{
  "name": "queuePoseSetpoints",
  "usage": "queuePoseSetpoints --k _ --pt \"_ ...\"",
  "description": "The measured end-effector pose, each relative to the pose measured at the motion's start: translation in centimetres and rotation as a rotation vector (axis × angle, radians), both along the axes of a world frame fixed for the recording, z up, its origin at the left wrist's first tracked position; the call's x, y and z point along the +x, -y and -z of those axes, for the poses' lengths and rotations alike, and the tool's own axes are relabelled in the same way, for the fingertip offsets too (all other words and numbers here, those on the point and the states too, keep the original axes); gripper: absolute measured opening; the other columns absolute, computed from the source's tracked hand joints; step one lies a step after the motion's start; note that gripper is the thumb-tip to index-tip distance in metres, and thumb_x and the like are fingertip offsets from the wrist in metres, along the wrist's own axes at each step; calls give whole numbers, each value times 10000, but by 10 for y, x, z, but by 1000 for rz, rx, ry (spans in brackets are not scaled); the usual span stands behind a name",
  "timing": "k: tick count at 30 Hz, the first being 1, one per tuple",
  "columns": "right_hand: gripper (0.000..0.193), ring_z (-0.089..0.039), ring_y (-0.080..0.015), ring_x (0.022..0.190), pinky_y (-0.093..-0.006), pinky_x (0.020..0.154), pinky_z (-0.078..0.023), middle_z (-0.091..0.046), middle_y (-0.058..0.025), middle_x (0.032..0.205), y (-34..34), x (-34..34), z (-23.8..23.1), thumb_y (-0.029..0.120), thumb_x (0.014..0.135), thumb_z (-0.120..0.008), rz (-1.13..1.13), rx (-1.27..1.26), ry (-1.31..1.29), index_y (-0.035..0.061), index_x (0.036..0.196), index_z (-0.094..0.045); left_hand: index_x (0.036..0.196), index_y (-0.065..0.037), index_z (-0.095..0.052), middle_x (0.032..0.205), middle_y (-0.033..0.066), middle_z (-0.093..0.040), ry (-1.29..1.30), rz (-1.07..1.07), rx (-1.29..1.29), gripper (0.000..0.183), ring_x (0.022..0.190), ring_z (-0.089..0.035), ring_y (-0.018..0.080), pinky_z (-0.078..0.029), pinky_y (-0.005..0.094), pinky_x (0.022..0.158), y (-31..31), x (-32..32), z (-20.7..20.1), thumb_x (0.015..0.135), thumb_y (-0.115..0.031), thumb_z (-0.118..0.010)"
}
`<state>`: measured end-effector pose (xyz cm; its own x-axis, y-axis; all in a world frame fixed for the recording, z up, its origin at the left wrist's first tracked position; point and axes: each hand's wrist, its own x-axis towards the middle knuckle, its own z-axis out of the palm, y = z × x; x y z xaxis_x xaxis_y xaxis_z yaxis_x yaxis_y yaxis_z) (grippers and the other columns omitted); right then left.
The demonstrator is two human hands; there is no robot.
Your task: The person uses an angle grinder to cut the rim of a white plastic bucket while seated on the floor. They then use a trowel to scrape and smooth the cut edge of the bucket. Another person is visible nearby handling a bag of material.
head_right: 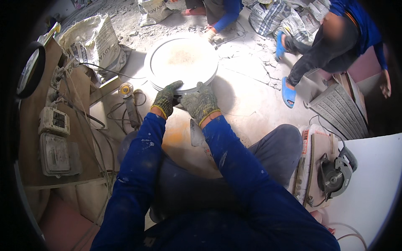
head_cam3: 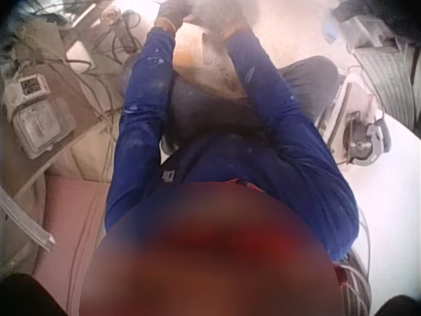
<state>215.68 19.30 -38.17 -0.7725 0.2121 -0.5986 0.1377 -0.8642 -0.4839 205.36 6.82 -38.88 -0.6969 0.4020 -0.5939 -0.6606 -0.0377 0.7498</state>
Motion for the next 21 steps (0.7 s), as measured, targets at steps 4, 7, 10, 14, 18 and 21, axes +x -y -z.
queuePoseSetpoints --k 4,7,10,14,18,21 --pt "322 -593 -219 802 -408 828 -524 -603 -41 864 13 -2 2 445 1060 -515 190 -203 4 146 1080 -633 987 -28 -732 827 86 -677 20 -36 7 371 648 -619 174 -545 332 584 -2 1 2 796 -313 -872" --pt "344 -581 -211 635 -389 726 -549 -574 -37 684 17 -8 5 466 1067 -520 198 -957 76 140 1005 -610 980 -4 -727 811 99 -680 0 -69 58 365 615 -611 176 -525 323 543 -4 2 6 804 -292 -866" --pt "388 -533 -176 574 -323 554 -512 -503 -19 642 27 -14 8 514 1049 -543 256 -176 23 143 940 -576 1018 -23 -734 798 88 -685 0 -19 61 339 610 -605 172 -509 319 549 -4 3 7 842 -297 -826" --pt "371 -498 -163 565 -325 532 -496 -444 -5 628 30 -14 5 503 1031 -591 282 -179 10 151 920 -553 1042 -19 -725 781 76 -671 -10 -64 25 382 591 -587 165 -482 311 525 -4 4 12 869 -349 -814" --pt "397 -644 -264 864 -455 729 -588 -633 -119 915 5 2 -9 463 1044 -589 41 -40 56 66 1012 -590 1133 -107 -729 759 38 -676 180 -201 332 495 621 -612 177 -491 313 612 -2 18 50 918 -552 -738" --pt "459 -673 -324 1050 -483 850 -607 -658 -184 1155 -33 3 -19 398 1031 -633 -2 110 331 7 1263 -568 1381 -133 -595 1279 181 -643 159 -95 -58 840 1188 -622 282 -511 421 921 2 56 114 870 -800 -583"
